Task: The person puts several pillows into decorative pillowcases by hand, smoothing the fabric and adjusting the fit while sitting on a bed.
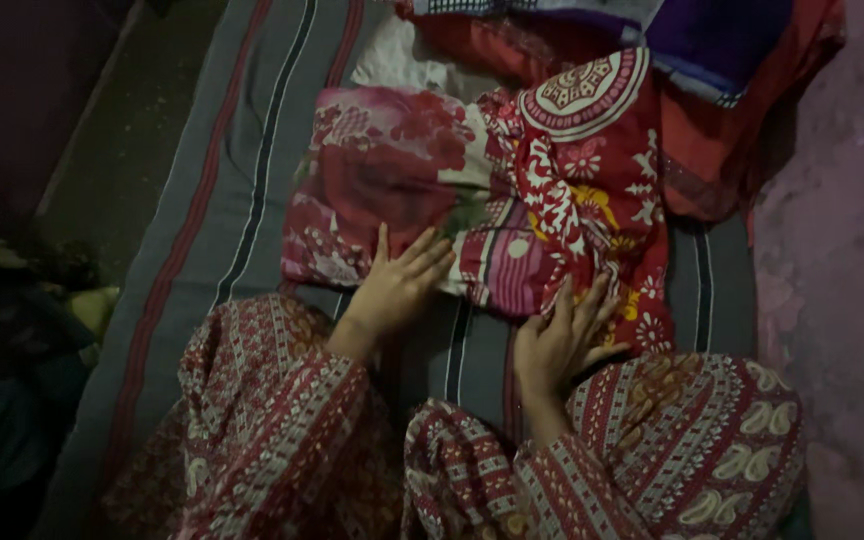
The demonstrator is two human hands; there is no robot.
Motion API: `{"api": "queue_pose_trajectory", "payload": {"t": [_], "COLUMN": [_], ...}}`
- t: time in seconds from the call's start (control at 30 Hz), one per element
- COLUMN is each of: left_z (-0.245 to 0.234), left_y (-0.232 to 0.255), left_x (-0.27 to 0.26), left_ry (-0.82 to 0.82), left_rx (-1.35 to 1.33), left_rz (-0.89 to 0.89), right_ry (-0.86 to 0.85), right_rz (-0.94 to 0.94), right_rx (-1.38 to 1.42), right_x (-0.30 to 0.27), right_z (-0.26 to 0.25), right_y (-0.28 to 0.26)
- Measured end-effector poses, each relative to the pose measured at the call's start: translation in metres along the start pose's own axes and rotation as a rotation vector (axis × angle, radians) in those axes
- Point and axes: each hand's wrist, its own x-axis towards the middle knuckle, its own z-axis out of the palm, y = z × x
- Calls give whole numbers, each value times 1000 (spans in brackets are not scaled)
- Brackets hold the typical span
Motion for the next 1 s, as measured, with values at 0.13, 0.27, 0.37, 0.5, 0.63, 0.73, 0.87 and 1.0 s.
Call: {"api": "queue_pose_trajectory", "payload": {"t": [0.13, 0.27, 0.37, 0.5, 0.63, 0.73, 0.87, 1.0], "left_z": [-23, -25, -27, -34, -27, -27, -51, -60], "left_y": [7, -9, -14, -23, -22, -24, -37, -37], "left_x": [11, 49, 82, 113, 114, 104, 79, 78], "left_ry": [-25, 184, 267, 278, 97, 197, 204, 231], "left_rx": [-181, -117, -121, -232, -281, -375, -696, -678], "left_rz": [-74, -83, -147, -201, -353, -369, -446, -379], "right_ry": [127, 111, 17, -153, -97, -90, 2, 51], "right_rz": [-148, -450, -586, -535, -539, -475, -413, -411], "right_rx": [149, 57, -16, -102, -269, -233, -246, -188], "right_x": [8, 52, 85, 126, 138, 150, 179, 178], "right_z": [-4, -2, -12, -11, -1, -10, -34, -29], "right_y": [-17, -44, -57, -60, -44, -26, 11, 19]}}
